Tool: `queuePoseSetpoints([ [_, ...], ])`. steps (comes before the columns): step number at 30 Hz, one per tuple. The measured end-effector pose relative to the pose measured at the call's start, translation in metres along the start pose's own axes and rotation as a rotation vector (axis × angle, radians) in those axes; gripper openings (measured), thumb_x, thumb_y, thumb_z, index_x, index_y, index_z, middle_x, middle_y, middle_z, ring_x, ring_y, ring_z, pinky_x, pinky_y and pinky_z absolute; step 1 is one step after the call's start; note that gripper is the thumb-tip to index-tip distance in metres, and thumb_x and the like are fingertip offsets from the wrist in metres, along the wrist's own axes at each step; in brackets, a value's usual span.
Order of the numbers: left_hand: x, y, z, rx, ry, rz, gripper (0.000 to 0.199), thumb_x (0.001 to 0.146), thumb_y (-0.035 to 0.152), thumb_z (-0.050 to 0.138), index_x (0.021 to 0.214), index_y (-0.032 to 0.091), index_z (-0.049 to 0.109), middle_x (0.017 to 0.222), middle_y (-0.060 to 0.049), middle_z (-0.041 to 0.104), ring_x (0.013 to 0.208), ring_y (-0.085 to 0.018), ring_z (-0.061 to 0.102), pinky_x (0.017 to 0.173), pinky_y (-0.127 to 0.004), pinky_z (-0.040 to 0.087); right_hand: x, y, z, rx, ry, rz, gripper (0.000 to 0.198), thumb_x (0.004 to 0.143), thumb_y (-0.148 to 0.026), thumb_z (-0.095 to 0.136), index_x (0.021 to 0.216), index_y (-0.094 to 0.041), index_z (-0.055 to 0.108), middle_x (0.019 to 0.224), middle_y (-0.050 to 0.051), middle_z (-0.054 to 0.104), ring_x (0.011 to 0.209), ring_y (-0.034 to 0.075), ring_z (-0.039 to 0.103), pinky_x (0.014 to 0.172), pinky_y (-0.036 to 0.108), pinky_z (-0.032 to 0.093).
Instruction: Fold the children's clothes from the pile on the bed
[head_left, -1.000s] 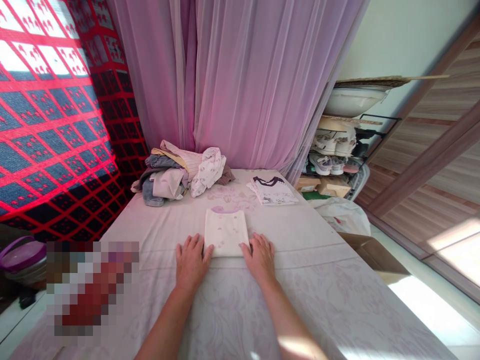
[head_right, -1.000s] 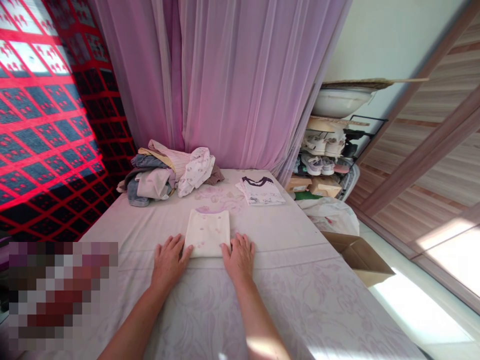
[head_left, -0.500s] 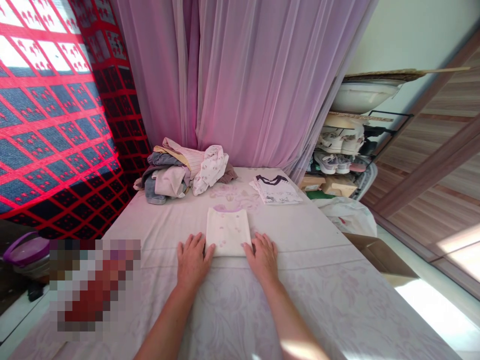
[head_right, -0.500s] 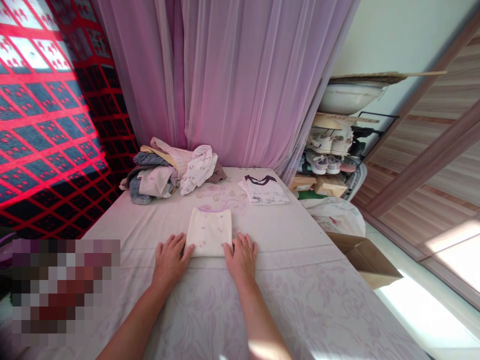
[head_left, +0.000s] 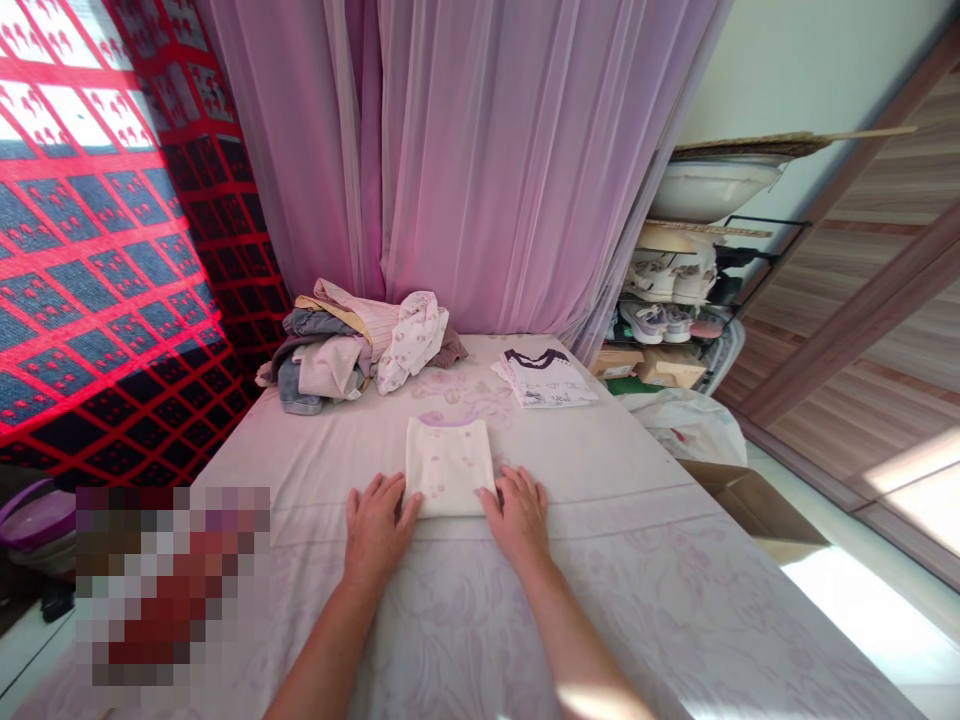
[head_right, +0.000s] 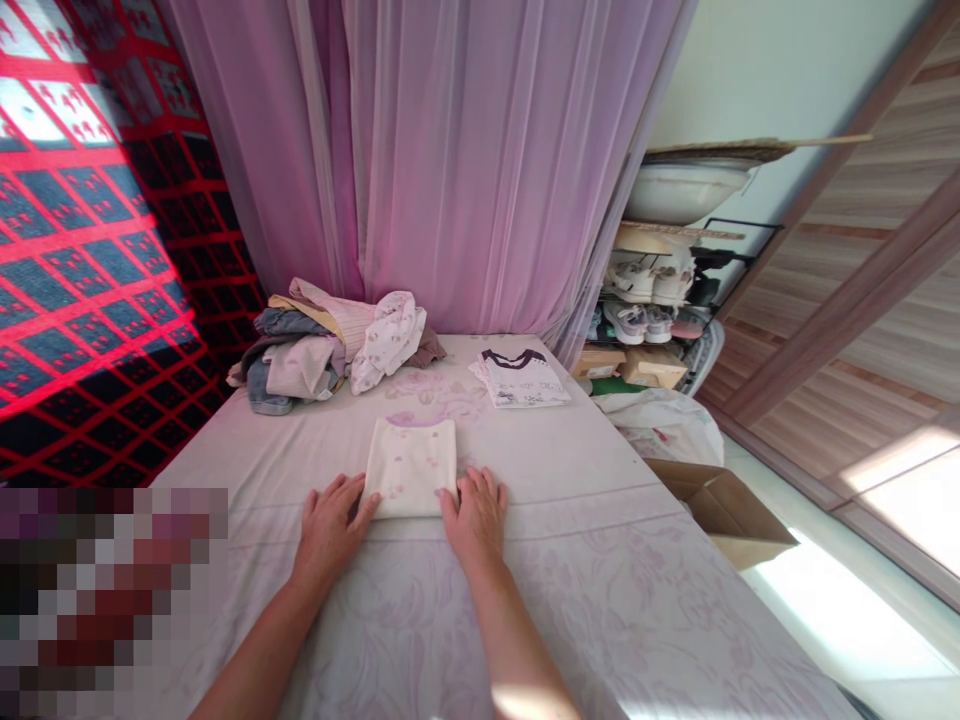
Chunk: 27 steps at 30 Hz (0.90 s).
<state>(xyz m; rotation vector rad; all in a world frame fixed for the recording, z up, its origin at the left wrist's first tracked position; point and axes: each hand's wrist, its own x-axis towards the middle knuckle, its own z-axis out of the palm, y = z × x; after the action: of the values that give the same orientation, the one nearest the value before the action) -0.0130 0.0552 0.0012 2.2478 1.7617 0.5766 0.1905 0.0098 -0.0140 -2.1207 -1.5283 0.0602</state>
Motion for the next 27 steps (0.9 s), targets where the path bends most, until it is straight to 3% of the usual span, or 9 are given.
queuePoseSetpoints([
  [8, 0.0, -0.003, 0.003, -0.111, 0.028, 0.043, 0.039, 0.093, 0.036, 0.044, 0.129, 0.027, 0.055, 0.126, -0.005, 0.064, 0.125, -0.024, 0.052, 0.112, -0.054, 0.023, -0.001, 0.002, 0.002, 0.011, -0.007, -0.001, 0.024, 0.092, -0.038, 0.047, 0.086, -0.021, 0.064, 0.132, 0.008, 0.058, 0.132, 0.028, 0.038, 0.11, 0.049, 0.019],
  [13, 0.002, -0.008, 0.012, -0.125, 0.134, 0.117, 0.034, 0.088, 0.031, 0.053, 0.121, 0.027, 0.064, 0.149, -0.008, 0.042, 0.138, -0.027, 0.035, 0.11, -0.049, 0.03, 0.01, 0.004, 0.002, 0.114, 0.122, 0.03, 0.037, 0.087, -0.033, 0.046, 0.117, -0.016, 0.059, 0.134, 0.014, 0.055, 0.129, 0.026, 0.043, 0.107, 0.043, 0.03],
  [15, 0.002, -0.008, 0.013, -0.152, 0.114, 0.166, 0.033, 0.09, 0.026, 0.05, 0.118, 0.031, 0.065, 0.147, -0.005, 0.045, 0.138, -0.025, 0.037, 0.111, -0.049, 0.028, 0.021, -0.004, -0.006, 0.172, 0.131, -0.018, 0.044, 0.087, -0.033, 0.044, 0.125, -0.014, 0.055, 0.133, 0.014, 0.055, 0.126, 0.024, 0.046, 0.104, 0.039, 0.034],
  [19, 0.002, -0.007, 0.012, -0.22, 0.025, 0.272, 0.036, 0.093, 0.02, 0.043, 0.118, 0.035, 0.063, 0.129, 0.001, 0.063, 0.132, -0.02, 0.045, 0.114, -0.054, 0.019, 0.048, -0.041, -0.027, 0.212, -0.002, -0.117, 0.058, 0.084, -0.041, 0.051, 0.137, -0.017, 0.046, 0.135, 0.012, 0.055, 0.121, 0.024, 0.051, 0.1, 0.036, 0.039],
  [23, 0.002, -0.008, 0.013, -0.289, 0.026, 0.333, 0.033, 0.093, 0.021, 0.044, 0.114, 0.034, 0.065, 0.126, 0.001, 0.065, 0.132, -0.021, 0.045, 0.113, -0.057, 0.019, 0.072, -0.073, -0.038, 0.198, -0.2, -0.004, 0.08, 0.078, -0.055, 0.058, 0.146, -0.022, 0.033, 0.129, 0.01, 0.059, 0.113, 0.026, 0.058, 0.091, 0.035, 0.044],
  [25, 0.002, -0.008, 0.014, -0.325, 0.009, 0.352, 0.032, 0.094, 0.022, 0.043, 0.114, 0.034, 0.065, 0.125, 0.001, 0.066, 0.132, -0.022, 0.046, 0.113, -0.058, 0.02, 0.08, -0.079, -0.037, 0.216, -0.257, 0.047, 0.073, 0.078, -0.055, 0.057, 0.141, -0.022, 0.041, 0.118, 0.009, 0.066, 0.109, 0.026, 0.061, 0.088, 0.034, 0.045],
  [27, 0.002, -0.008, 0.014, -0.36, -0.014, 0.379, 0.032, 0.094, 0.022, 0.042, 0.113, 0.034, 0.065, 0.123, 0.0, 0.067, 0.132, -0.022, 0.046, 0.114, -0.057, 0.021, 0.087, -0.08, -0.035, 0.221, -0.279, 0.069, 0.053, 0.08, -0.051, 0.056, 0.125, -0.024, 0.059, 0.106, 0.008, 0.071, 0.103, 0.025, 0.064, 0.084, 0.031, 0.046],
])
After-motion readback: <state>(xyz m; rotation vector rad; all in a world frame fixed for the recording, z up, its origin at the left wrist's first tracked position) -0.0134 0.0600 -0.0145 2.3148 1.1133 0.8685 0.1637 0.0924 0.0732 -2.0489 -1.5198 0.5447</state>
